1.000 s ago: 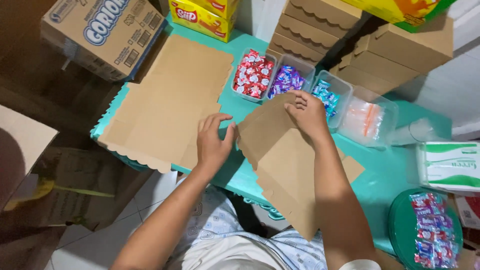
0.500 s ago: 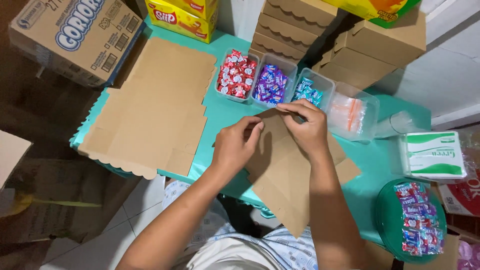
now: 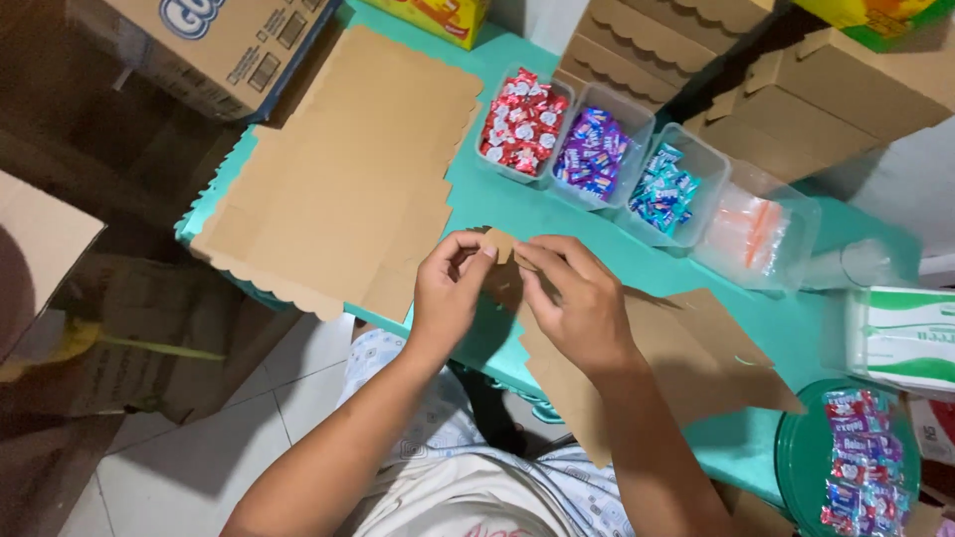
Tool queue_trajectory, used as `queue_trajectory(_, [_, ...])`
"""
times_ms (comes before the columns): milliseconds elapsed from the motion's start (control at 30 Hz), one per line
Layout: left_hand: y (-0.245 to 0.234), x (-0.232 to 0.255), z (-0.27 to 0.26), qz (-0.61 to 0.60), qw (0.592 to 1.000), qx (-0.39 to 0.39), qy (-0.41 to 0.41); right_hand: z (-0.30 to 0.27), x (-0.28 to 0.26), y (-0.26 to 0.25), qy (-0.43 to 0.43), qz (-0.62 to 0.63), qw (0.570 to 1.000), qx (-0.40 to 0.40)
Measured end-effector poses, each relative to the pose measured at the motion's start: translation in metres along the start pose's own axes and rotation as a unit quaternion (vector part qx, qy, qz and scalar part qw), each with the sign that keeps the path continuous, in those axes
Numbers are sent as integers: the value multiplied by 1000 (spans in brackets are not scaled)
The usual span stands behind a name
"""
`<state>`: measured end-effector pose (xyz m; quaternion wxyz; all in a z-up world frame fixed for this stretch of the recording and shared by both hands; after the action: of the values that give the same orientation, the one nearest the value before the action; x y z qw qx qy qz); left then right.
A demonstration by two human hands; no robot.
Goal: Folding flat cardboard sheets into small rectangular boxes for packaging.
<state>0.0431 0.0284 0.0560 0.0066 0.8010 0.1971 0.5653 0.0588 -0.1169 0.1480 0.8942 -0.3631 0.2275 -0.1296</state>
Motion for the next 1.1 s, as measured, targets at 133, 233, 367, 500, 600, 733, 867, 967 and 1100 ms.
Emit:
queue_trajectory(133, [-10,-1,-3,10,1000,10,-22,4,-2,2,10,-7,1000,1])
queue_trajectory(233, [-12,-2,-3,37,998,19,-36,5,0,0,39,-9,999,11])
queue_trajectory(367, [-8,-15,7,37,999,33,-1,7,5,-8,76,-5,997,21])
queue_trajectory(500, [17,-15,7,24,998,17,58,19,7,-26,77,-42,996,5])
queue_trajectory(600, [34,-18,3,2,1000,-4,20,24,11,-34,57,-114,991,-43])
queue_trajectory(733, [38,-26,7,-4,1000,-2,-27,27,8,-29,61,-114,990,-62])
queue_trajectory(867, [29,-23,6,-131,988,-6,-87,20,9,-18,101,-30,994,-41])
queue_trajectory(967, [20,-26,7,-134,987,-3,-88,18,8,-13,113,-10,993,-31])
queue_trajectory(1100, [8,-19,4,25,997,14,-77,16,10,-8,120,-10,993,-16])
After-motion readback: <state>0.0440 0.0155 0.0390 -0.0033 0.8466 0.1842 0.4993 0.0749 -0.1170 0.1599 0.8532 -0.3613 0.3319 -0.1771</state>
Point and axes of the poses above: each hand's wrist, its own z-axis towards the middle knuckle, its own y-axis out of the palm, x = y × z, the point moved 5 cm from there along z, towards the middle knuckle, and after that the axes turned 15 degrees about -y, right-handed, at the moved point
